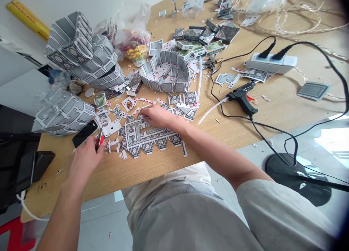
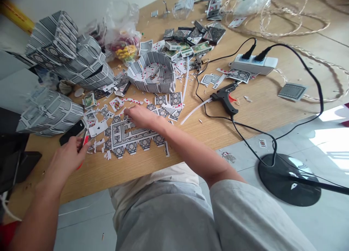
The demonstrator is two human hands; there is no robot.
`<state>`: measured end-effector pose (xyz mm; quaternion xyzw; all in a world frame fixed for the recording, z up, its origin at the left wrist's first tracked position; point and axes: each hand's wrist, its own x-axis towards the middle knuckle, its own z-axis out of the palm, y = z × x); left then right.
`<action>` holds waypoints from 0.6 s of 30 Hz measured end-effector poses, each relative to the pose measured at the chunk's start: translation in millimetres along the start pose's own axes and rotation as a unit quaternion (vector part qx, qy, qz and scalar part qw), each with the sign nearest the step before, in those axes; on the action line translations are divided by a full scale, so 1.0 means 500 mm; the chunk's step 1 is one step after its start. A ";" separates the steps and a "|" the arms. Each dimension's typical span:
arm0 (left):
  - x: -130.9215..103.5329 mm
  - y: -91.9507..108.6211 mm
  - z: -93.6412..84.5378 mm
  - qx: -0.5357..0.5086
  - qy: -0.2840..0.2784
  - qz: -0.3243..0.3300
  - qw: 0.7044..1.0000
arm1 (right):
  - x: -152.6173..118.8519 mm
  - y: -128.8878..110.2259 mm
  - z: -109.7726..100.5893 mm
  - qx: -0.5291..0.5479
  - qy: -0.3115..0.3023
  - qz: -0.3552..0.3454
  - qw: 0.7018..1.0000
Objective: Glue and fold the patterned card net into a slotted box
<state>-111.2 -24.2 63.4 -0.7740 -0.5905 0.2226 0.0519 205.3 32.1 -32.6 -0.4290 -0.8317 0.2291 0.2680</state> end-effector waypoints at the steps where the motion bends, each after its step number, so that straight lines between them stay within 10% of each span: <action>1: -0.003 -0.002 0.018 -0.035 0.018 -0.037 0.999 | -0.001 0.000 0.001 -0.004 0.000 0.000 1.000; 7: 0.012 0.038 0.064 -0.112 0.159 -0.118 0.974 | -0.003 -0.001 0.002 0.001 0.003 -0.013 1.000; 11: 0.068 0.113 0.049 -0.201 0.257 0.023 0.945 | -0.003 -0.004 0.000 -0.004 0.000 -0.004 1.000; 18: 0.194 0.201 0.028 -0.294 0.234 0.180 0.909 | -0.004 -0.002 0.000 0.009 0.002 -0.018 1.000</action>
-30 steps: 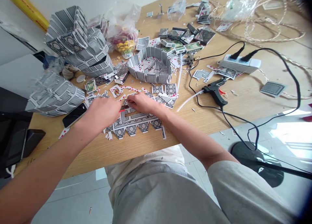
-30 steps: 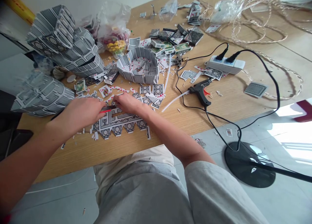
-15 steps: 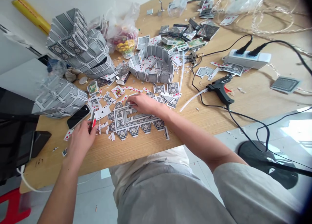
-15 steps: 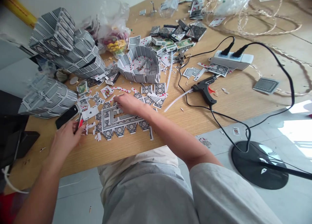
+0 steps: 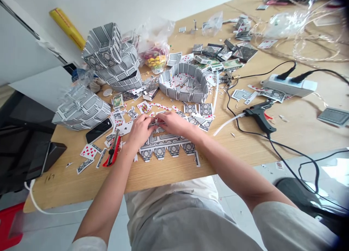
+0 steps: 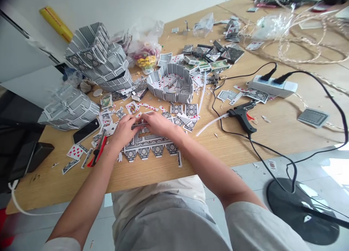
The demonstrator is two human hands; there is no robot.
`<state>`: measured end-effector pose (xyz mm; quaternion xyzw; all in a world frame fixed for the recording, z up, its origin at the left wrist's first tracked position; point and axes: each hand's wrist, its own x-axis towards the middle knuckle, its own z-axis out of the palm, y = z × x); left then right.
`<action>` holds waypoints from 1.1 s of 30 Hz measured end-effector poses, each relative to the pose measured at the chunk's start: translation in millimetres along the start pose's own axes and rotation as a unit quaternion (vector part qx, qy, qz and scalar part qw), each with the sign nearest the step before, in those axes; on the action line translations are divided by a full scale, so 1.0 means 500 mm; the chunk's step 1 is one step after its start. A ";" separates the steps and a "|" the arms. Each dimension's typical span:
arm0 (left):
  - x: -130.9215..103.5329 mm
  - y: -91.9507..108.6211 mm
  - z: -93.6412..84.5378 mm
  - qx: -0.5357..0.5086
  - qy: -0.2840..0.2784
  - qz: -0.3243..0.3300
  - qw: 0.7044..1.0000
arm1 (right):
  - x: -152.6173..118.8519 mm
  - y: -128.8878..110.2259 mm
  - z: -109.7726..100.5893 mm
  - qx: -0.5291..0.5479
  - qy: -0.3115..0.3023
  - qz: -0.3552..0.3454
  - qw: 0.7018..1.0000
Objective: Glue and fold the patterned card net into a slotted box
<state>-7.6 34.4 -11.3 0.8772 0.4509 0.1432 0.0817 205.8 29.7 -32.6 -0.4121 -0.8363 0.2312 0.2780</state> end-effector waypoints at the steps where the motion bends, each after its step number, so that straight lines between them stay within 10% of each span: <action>1: 0.004 -0.005 0.003 -0.006 -0.001 0.011 1.000 | 0.000 0.000 0.000 -0.001 0.000 0.001 1.000; 18: -0.003 -0.031 0.002 -0.005 0.014 0.039 0.999 | -0.001 -0.015 -0.012 -0.001 -0.028 0.035 0.999; 33: -0.030 -0.058 -0.020 0.019 0.074 -0.146 0.986 | -0.005 -0.014 -0.006 -0.055 -0.009 -0.030 0.998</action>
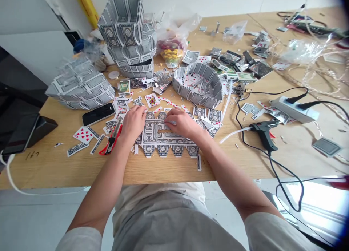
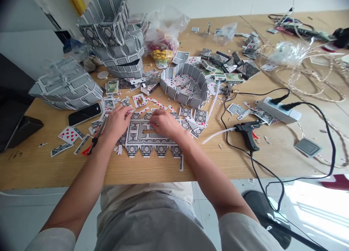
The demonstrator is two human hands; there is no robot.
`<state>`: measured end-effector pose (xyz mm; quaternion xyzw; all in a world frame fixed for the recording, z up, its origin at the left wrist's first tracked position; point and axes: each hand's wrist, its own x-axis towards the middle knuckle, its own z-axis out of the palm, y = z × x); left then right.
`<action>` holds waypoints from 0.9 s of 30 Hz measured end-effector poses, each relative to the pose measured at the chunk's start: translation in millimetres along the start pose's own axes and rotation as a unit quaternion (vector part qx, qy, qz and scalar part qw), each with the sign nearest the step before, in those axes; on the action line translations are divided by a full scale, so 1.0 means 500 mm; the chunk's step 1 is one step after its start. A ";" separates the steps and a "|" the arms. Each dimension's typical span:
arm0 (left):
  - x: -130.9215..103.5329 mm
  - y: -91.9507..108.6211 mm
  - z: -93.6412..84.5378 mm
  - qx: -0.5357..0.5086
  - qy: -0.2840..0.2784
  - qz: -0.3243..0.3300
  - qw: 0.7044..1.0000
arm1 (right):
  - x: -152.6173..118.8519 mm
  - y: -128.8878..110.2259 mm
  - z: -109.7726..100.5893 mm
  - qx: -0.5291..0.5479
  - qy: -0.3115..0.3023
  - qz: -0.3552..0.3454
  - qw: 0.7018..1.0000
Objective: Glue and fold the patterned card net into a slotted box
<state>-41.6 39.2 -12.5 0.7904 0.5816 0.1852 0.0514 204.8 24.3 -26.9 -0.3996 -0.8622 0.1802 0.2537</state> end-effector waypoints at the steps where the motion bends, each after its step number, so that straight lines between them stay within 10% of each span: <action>1: -0.002 0.002 0.004 -0.009 -0.005 0.007 1.000 | 0.000 -0.005 -0.002 -0.011 -0.006 0.007 1.000; 14: -0.020 0.032 0.035 -0.061 -0.022 0.130 0.989 | 0.003 -0.085 -0.021 -0.085 -0.073 0.090 0.990; 18: -0.021 0.028 0.028 -0.073 0.020 0.116 0.990 | -0.072 -0.095 -0.101 -0.075 0.029 0.159 0.984; 22: -0.024 0.030 0.014 -0.074 0.078 0.067 0.992 | -0.243 -0.072 -0.207 -0.201 0.191 0.360 0.891; 27: -0.018 0.039 -0.010 -0.098 0.120 0.015 0.988 | -0.425 0.001 -0.257 -0.270 0.149 0.567 0.763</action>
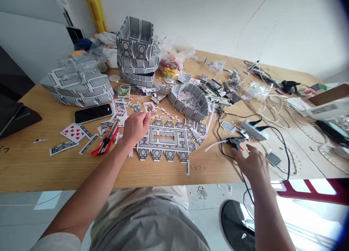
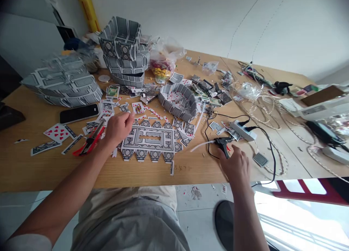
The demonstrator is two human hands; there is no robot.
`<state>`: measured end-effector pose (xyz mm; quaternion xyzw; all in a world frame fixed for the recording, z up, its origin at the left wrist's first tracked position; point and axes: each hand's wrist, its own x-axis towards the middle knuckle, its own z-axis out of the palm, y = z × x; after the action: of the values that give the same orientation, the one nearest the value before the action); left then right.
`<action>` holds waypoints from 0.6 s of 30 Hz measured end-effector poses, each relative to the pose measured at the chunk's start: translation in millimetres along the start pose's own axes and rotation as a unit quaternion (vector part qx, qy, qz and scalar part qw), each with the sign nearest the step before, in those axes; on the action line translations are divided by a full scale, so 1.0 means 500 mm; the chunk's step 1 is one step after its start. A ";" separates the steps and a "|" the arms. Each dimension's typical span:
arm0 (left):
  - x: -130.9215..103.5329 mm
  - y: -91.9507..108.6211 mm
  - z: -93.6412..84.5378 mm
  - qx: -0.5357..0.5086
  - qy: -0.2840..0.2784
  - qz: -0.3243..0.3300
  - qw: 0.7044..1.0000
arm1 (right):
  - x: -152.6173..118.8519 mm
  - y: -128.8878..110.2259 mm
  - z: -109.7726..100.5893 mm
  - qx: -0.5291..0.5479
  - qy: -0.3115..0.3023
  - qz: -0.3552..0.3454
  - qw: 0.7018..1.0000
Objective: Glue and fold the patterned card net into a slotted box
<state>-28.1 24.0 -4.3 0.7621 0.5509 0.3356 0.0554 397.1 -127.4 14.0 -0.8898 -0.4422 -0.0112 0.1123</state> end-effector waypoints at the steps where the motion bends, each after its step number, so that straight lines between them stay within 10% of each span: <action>1: 0.004 0.003 -0.005 0.001 0.011 -0.002 1.000 | 0.005 0.017 0.012 0.011 -0.037 0.016 0.999; 6: -0.005 0.022 -0.059 0.002 0.006 -0.012 1.000 | 0.022 0.031 0.039 0.159 -0.025 0.074 0.984; 11: -0.103 0.077 -0.124 -0.070 -0.128 -0.032 0.989 | -0.012 0.010 -0.010 0.344 0.011 0.113 0.932; 14: -0.166 0.135 -0.114 -0.236 -0.265 -0.036 0.934 | -0.079 -0.055 -0.040 0.422 0.015 0.063 0.904; 18: -0.186 0.207 -0.045 -0.443 -0.240 -0.108 0.857 | -0.199 -0.218 -0.040 0.492 -0.038 -0.088 0.865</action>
<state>26.7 -104.1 18.0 0.6496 0.3931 0.3428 0.5532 252.2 -146.0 42.3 -0.6764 -0.4706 0.2316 0.5170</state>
